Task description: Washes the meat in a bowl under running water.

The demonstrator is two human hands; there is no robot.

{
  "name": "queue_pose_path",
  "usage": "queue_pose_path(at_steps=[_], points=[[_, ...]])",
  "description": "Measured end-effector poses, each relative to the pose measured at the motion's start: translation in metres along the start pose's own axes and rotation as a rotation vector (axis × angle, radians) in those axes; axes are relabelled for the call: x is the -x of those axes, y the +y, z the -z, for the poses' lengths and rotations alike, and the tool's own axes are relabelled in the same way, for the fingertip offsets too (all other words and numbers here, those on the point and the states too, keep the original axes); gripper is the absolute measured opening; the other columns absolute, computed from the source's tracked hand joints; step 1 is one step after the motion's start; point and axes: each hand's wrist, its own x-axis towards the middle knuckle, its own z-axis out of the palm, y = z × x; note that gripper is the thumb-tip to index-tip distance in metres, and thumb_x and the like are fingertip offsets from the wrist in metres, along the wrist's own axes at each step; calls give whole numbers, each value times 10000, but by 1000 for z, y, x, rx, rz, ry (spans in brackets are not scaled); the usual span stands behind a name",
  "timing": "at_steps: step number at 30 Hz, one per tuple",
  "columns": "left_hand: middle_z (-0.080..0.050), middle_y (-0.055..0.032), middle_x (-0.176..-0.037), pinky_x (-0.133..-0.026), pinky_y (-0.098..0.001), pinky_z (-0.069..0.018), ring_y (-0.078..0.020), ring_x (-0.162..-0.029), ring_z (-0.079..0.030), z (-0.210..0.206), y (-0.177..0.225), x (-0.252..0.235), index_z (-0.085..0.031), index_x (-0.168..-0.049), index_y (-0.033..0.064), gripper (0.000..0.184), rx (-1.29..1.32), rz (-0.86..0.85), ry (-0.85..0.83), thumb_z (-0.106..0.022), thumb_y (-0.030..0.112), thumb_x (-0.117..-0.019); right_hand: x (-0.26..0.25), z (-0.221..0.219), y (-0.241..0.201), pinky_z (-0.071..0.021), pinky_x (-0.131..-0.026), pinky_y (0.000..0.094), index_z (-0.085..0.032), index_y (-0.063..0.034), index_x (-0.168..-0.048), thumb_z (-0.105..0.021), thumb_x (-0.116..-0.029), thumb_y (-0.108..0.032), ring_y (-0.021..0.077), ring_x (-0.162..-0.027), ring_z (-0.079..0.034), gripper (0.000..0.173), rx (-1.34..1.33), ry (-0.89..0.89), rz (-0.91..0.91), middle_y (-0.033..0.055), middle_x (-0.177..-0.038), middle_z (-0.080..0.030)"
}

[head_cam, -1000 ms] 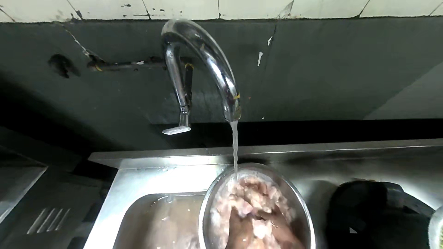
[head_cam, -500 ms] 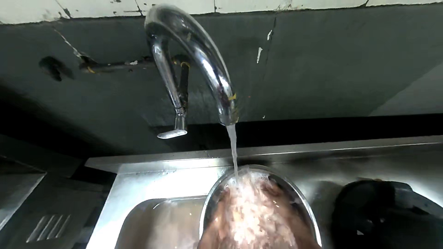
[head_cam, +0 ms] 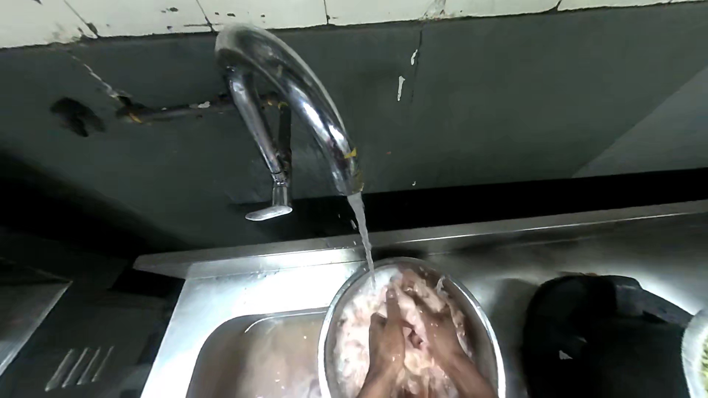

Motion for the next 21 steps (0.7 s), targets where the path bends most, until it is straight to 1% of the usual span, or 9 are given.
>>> queue_pose_path(at_steps=[4,7,9,11,14,16,17,19,21], points=[[-629,-189,-1271,-977,-465,-529,-268,-1155,-622,39,-7,31,-534,-1389,-3,517,-70,4,-152,-615,347,-1018,7,55,1,-621,-849,424,-632,-27,-1285,-698,-956,-248,211,-1002,-704,402,290,-320,-51,128,-1158,-691],[-336,-242,-1600,-1015,-638,-466,-410,-1391,-444,68,-42,40,-131,-1646,128,892,65,122,-42,-697,230,-964,-1,88,30,-517,-1034,449,-622,-116,-1386,-730,-907,-311,259,-1244,-600,528,468,-202,4,143,-1396,-596],[-481,-240,-1462,-866,-578,-518,-367,-1198,-571,69,-73,21,-130,-1645,178,794,172,230,3,-603,339,-1029,-9,85,62,-443,-1126,479,-481,-73,-1513,-761,-897,-344,308,-1370,-515,729,418,-101,-34,195,-1511,-500],[-606,-198,-1341,-919,-558,-539,-328,-1157,-625,56,-91,3,-419,-1521,130,562,385,301,-84,-479,460,-1070,-6,61,84,-421,-1152,449,-364,-51,-1567,-758,-915,-355,282,-1411,-468,819,241,-69,-135,197,-1556,-444],[-717,-110,-1110,-846,-460,-600,-228,-992,-703,26,-89,-9,-595,-1326,104,454,567,280,-301,-404,442,-1091,14,34,84,-543,-999,371,-550,-97,-1431,-587,-1025,-391,157,-1204,-622,503,-26,-139,-223,82,-1356,-638],[-709,-113,-1034,-814,-430,-595,-213,-921,-693,15,-82,-9,-615,-1256,54,373,485,214,-296,-418,329,-1099,35,36,66,-529,-1044,322,-538,-89,-1455,-438,-1090,-264,116,-1229,-614,417,-157,-329,-145,43,-1383,-631],[-695,-127,-1042,-818,-422,-586,-213,-919,-680,14,-75,-6,-606,-1259,27,320,388,171,-237,-470,262,-1090,37,30,54,-562,-947,301,-596,-77,-1364,-441,-1085,-236,104,-1102,-657,356,-215,-312,-181,38,-1241,-687],[-661,-175,-1191,-935,-415,-557,-229,-1067,-655,13,-58,3,-535,-1356,-10,385,175,28,-87,-608,177,-1028,31,20,38,-588,-830,293,-573,-51,-1310,-537,-1039,-141,104,-954,-679,287,-263,-277,-234,54,-1094,-704],[-579,-239,-1372,-1091,-449,-483,-287,-1261,-591,12,-38,8,-354,-1508,-37,632,24,-85,2,-651,200,-1002,27,12,29,-589,-857,273,-429,-40,-1450,-640,-953,-48,92,-993,-675,539,-214,-229,-136,70,-1171,-667]])
